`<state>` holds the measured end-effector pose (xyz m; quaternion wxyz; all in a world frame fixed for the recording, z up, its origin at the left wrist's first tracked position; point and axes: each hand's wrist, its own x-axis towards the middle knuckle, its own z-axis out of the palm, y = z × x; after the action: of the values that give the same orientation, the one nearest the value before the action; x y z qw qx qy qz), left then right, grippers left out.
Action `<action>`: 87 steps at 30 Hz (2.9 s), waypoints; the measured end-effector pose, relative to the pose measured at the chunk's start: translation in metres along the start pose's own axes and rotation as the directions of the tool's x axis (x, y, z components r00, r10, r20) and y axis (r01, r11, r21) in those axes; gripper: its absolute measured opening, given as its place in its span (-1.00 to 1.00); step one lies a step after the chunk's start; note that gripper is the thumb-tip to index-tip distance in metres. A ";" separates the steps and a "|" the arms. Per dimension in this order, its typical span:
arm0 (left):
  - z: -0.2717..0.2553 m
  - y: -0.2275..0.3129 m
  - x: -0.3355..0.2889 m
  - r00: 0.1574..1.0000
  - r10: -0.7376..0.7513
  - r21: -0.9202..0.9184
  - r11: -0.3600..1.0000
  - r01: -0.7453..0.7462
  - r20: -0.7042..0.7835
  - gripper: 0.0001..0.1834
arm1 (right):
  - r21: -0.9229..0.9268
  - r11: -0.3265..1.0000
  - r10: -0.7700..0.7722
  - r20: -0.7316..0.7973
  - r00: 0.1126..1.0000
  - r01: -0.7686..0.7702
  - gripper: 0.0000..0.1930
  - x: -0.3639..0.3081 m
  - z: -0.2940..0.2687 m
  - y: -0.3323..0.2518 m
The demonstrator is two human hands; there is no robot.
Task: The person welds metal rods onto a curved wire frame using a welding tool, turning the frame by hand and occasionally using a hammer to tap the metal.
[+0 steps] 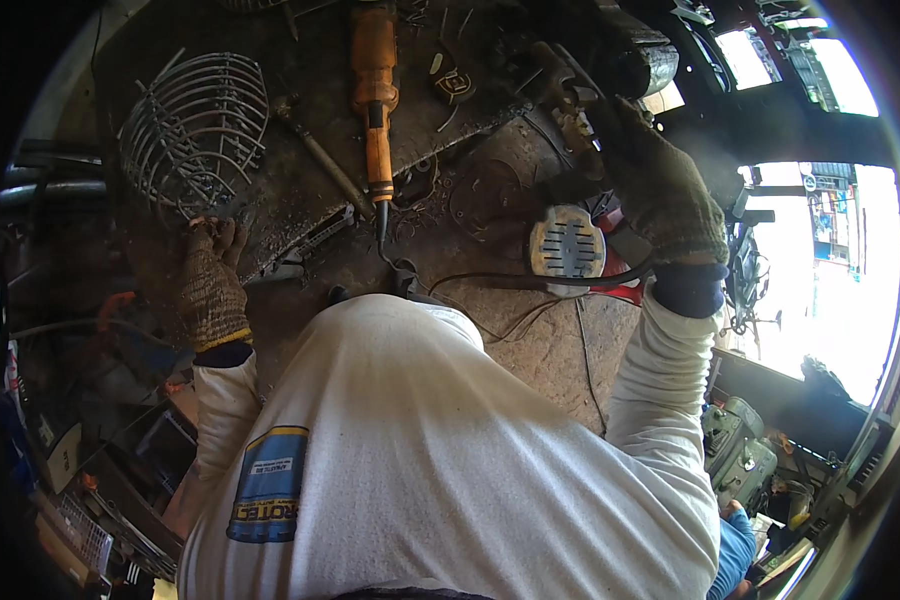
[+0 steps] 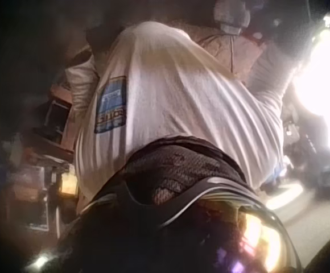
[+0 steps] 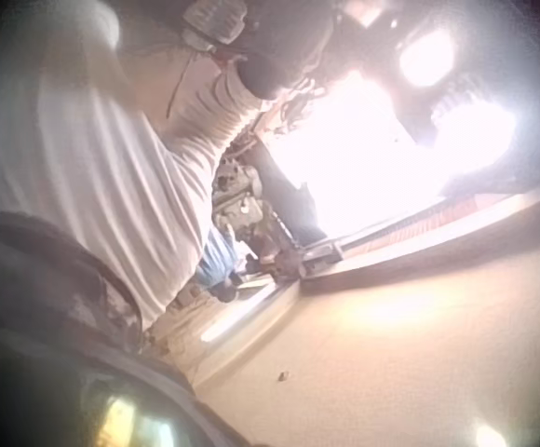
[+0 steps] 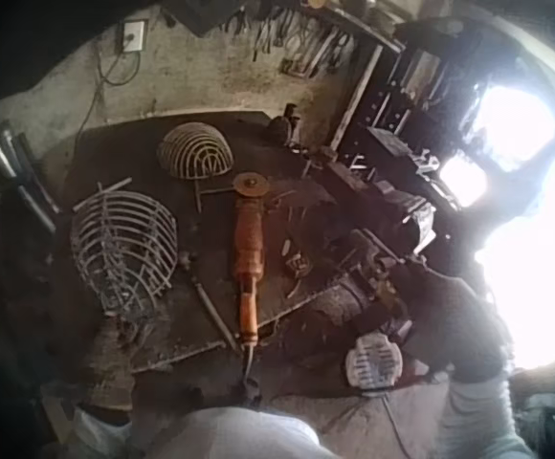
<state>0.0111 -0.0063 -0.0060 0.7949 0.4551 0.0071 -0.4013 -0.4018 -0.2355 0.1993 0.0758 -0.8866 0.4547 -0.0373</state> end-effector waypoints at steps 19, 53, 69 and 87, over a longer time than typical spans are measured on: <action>-0.003 0.001 0.000 0.999 0.011 -0.053 0.999 -0.008 0.051 -0.82 | 0.038 0.999 0.036 0.013 0.999 -0.036 -0.31 -0.001 0.008 -0.002; 0.011 0.006 0.004 0.995 0.033 -0.059 0.998 -0.027 0.089 -0.73 | 0.422 0.899 -0.202 0.162 0.966 0.118 -0.43 0.228 0.082 -0.198; 0.014 0.007 -0.008 0.997 0.047 -0.020 0.999 -0.046 0.054 -0.72 | 0.169 0.830 -0.528 -0.071 0.846 0.532 -0.49 0.247 0.127 -0.168; 0.015 0.011 -0.013 0.999 0.053 0.021 0.998 -0.053 0.004 -0.70 | 0.196 0.884 -0.417 -0.076 0.906 0.424 -0.57 0.230 0.105 -0.169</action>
<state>0.0038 -0.0058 0.0153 0.8004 0.4628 -0.0108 -0.3809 -0.1186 -0.3145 0.1237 0.1510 -0.9504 0.2467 -0.1143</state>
